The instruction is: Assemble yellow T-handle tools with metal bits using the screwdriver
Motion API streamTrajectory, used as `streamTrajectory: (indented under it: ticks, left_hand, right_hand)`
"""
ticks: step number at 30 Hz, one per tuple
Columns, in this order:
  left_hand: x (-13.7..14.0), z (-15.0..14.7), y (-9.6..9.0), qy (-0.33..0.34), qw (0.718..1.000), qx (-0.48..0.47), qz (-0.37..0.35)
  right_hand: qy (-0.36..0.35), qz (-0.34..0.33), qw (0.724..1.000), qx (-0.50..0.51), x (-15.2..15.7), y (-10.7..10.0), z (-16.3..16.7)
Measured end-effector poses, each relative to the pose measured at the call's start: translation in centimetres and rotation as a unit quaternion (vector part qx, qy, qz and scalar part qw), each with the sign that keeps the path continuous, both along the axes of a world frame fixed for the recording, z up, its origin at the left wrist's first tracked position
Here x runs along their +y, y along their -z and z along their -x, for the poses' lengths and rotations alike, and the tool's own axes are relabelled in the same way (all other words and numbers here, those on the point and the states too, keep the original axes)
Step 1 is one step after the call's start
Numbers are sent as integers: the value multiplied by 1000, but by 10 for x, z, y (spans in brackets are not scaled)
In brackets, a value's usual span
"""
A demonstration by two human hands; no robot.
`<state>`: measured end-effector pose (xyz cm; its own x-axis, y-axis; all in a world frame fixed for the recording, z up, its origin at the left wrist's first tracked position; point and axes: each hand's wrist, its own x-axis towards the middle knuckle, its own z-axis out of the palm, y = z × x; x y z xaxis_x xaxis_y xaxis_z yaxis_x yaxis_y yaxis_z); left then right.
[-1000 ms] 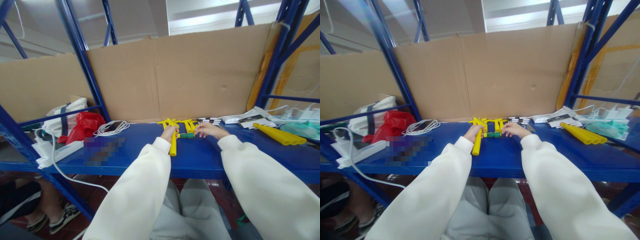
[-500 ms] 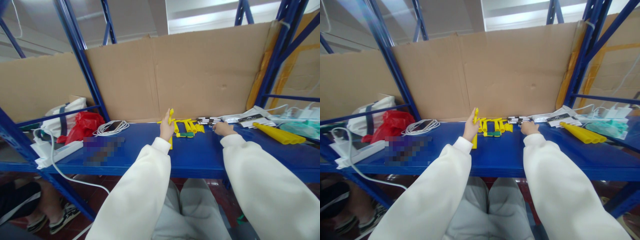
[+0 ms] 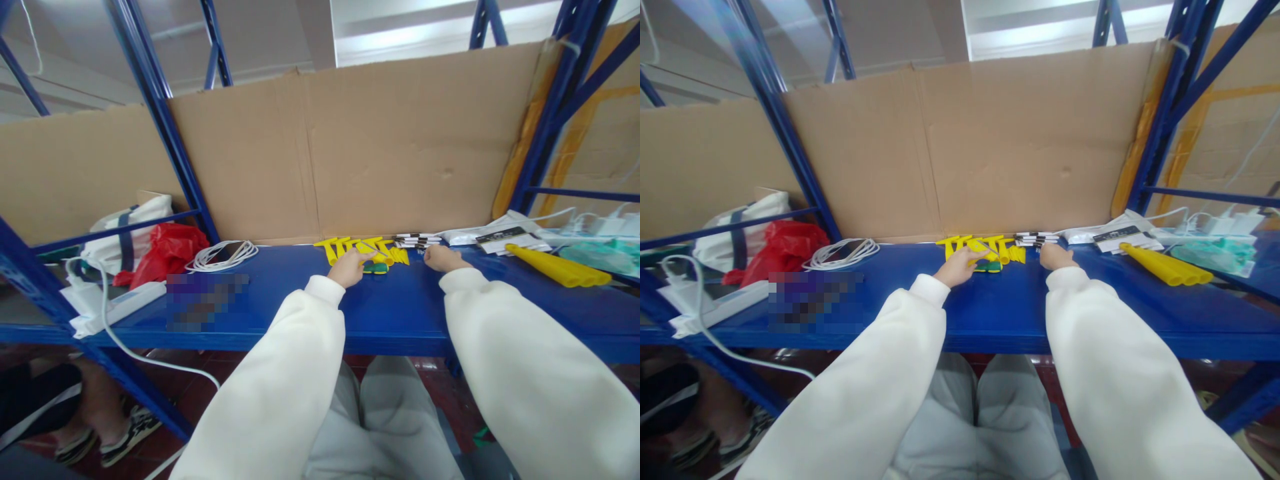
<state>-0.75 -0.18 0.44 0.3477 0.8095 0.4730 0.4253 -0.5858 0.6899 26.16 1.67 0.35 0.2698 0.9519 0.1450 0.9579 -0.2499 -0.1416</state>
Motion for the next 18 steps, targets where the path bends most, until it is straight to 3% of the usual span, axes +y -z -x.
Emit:
streamTrajectory:
  ticks: [5,10,18]
  left_hand:
    - [3,-2,3,37,999,22,7]
    - [2,-3,3,32,999,22,0]
    - [5,-2,4,14,990,123,-72]
  right_hand:
    - [-30,-16,999,-2,9,8,-7]
    - [-62,1,998,-20,12,12,-7]
    - [-63,-9,997,-32,8,11,-3]
